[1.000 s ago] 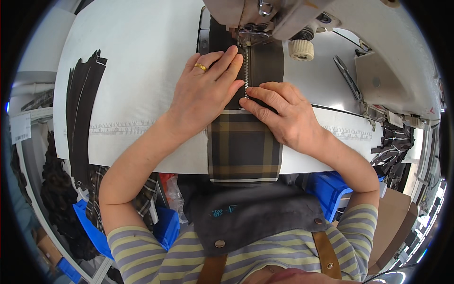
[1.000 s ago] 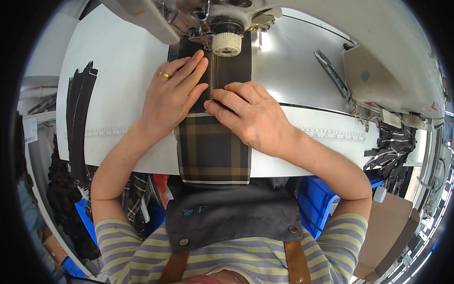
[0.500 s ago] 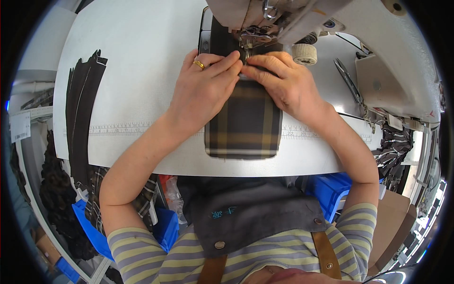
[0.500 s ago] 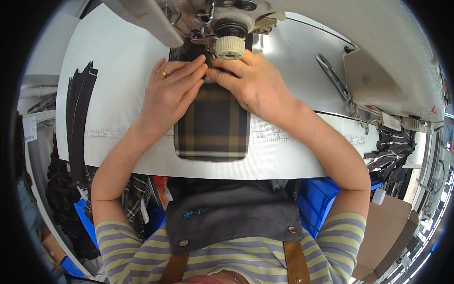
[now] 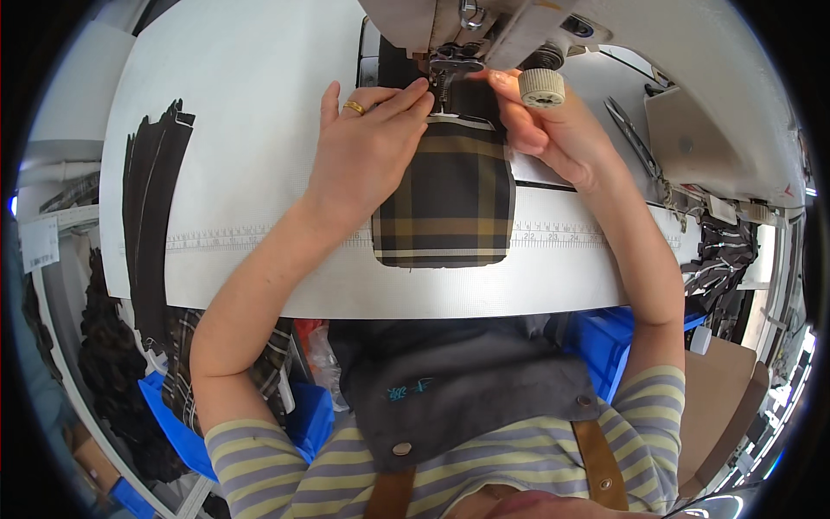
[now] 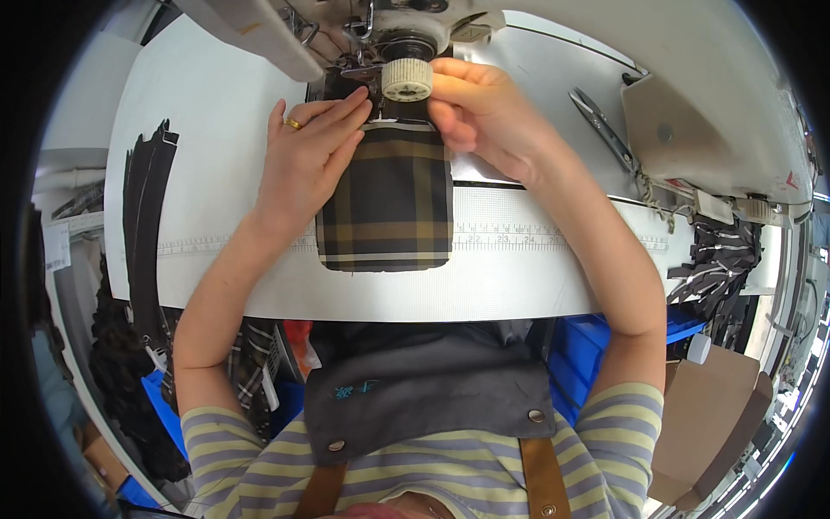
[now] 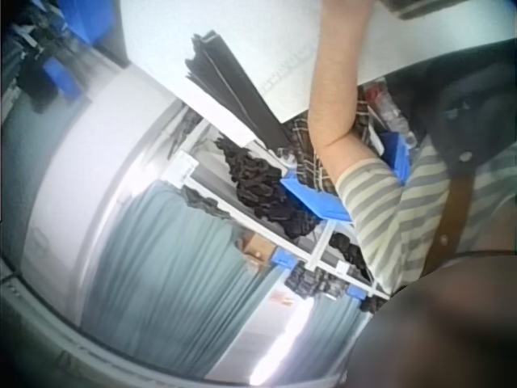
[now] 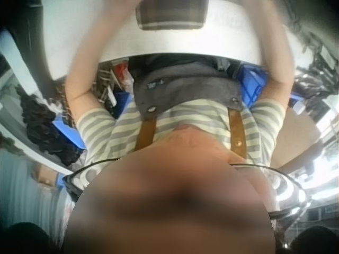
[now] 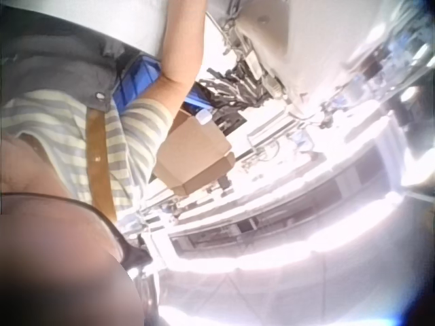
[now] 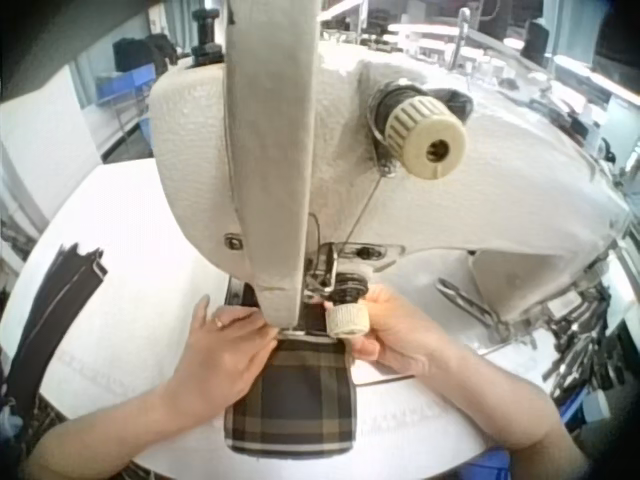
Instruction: Using a sewing machine to attach a zipper to patterned fabric pieces.
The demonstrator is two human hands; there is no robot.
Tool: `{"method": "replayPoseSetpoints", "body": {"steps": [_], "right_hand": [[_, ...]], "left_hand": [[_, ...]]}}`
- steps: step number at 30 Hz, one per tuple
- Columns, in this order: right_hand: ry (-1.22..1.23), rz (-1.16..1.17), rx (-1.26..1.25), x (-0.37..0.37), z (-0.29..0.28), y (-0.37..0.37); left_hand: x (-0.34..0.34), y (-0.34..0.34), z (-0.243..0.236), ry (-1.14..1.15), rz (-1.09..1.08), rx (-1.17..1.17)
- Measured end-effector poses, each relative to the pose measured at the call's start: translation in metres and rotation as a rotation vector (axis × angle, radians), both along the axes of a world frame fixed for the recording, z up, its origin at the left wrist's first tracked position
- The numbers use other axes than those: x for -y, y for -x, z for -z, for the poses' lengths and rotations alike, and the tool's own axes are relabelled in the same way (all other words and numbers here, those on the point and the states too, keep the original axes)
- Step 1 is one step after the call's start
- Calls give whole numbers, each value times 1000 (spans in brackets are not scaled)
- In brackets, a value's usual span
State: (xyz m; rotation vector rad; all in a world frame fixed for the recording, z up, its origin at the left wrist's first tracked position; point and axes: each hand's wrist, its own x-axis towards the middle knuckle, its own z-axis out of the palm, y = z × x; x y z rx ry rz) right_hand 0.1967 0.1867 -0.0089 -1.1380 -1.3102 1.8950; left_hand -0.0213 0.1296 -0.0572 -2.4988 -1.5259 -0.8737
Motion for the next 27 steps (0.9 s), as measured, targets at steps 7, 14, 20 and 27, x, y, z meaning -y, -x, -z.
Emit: {"method": "replayPoseSetpoints", "body": {"steps": [7, 14, 20, 27], "right_hand": [[-1651, -113, 694, 5, 28, 17], [-1716, -93, 787, -1, 47, 24], [-1351, 15, 376, -8, 44, 25], [-1304, 11, 667, 0, 47, 29]], "left_hand": [[-25, 17, -7, -54, 166, -66], [-34, 18, -6, -88, 229, 50], [-37, 17, -8, -70, 213, 103], [-41, 14, -8, 68, 213, 352]]}}
